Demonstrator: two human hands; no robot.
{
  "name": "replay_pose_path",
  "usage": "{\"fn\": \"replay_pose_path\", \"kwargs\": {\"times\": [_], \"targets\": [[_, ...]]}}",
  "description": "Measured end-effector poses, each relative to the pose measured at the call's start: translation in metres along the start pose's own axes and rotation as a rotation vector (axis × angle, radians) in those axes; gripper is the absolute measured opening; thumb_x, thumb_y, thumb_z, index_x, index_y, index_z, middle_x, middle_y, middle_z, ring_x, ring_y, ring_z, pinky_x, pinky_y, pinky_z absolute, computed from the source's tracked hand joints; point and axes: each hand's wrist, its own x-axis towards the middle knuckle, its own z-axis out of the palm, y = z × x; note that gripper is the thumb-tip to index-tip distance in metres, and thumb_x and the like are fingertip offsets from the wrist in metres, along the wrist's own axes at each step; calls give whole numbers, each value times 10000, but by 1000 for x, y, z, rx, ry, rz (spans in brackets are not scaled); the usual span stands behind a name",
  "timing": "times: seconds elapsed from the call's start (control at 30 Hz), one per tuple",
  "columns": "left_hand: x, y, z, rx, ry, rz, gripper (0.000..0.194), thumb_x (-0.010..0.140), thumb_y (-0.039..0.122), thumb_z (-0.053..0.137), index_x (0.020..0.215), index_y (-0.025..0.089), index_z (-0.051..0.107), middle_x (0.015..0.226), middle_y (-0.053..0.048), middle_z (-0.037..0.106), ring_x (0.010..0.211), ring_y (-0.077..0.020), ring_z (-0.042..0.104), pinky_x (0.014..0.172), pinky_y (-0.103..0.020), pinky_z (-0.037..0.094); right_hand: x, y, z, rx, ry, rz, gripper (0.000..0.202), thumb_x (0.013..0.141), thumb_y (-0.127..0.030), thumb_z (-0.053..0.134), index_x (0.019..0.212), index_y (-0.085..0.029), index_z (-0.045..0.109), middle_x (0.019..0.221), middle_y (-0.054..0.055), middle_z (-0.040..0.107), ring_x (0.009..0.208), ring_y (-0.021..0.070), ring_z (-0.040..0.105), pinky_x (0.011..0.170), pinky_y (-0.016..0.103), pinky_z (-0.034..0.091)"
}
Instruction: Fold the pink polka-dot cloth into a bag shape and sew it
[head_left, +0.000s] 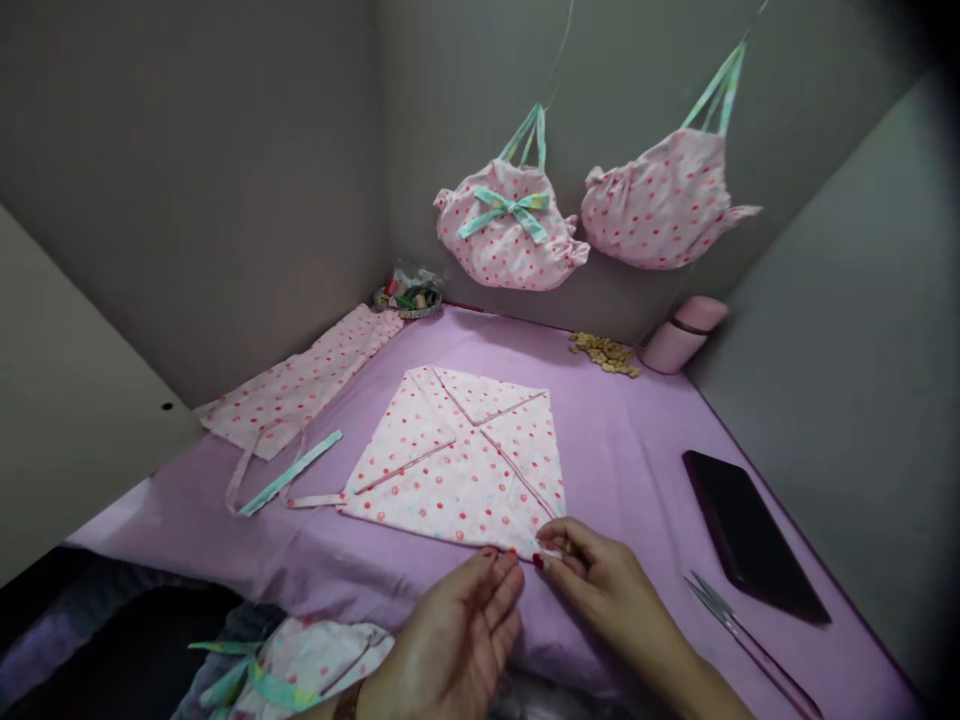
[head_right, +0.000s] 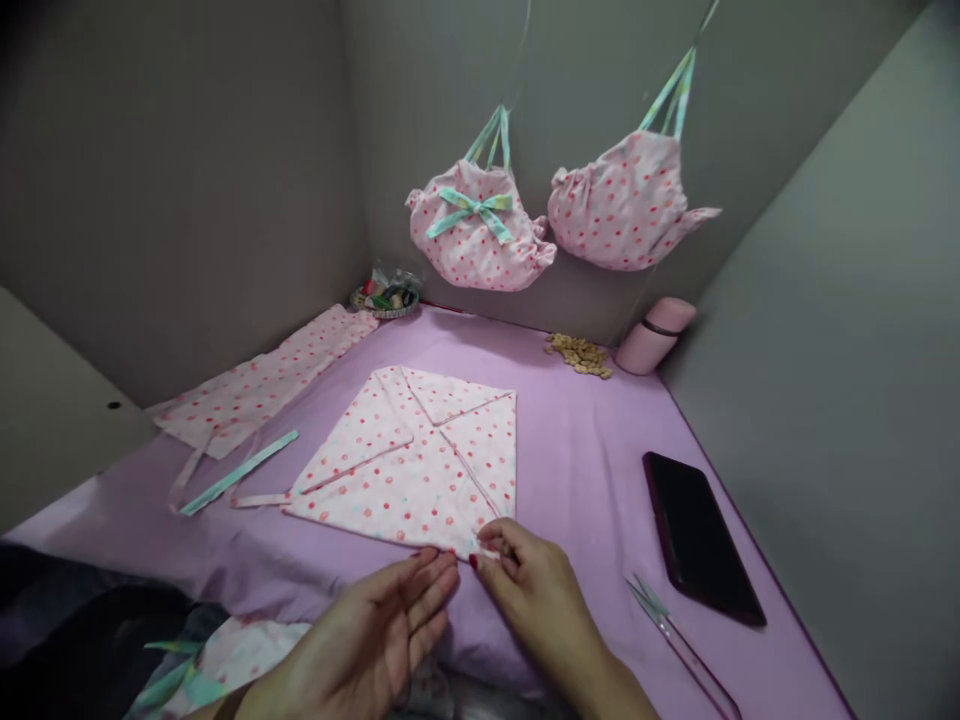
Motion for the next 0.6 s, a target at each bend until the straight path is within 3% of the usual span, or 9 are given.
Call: {"fn": "replay_pose_path", "kwargs": {"times": [0.1,0.23,0.4,0.6], "targets": [[2,4,2,9,36,-59,252,886,159,439,1119,89,505,1257,-135,537,1133,-191,522,898,-265,384,-1,5,1,-40,11,-85,211,846,-272,502,1040,-201,543,796,4,654,635,122,599,587,202,465],[5,9,4,11,90,-114,325,868,174,484,1188,120,455,1236,-125,557,1087,-208,562,920,-282,378,-5,15,5,-199,103,-405,200,856,-172,491,1042,-216,549,917,26,668,787,131,634,695,212,486],[11,15,3,-33,108,-143,356,840,160,507,1189,117,449,1276,-159,518,1120,-242,546,932,-302,382,-4,21,7,-396,193,-568,233,854,-102,444,1038,-183,561,774,33,651,659,131,613,601,218,468],[21,18,1,3,135,-239,183,781,132,564,963,143,576,1210,-125,584,1122,-236,541,949,-327,346,1,26,3,-431,285,-617,225,834,-66,460,1001,-171,568,608,4,562,533,120,540,513,221,415]]}}
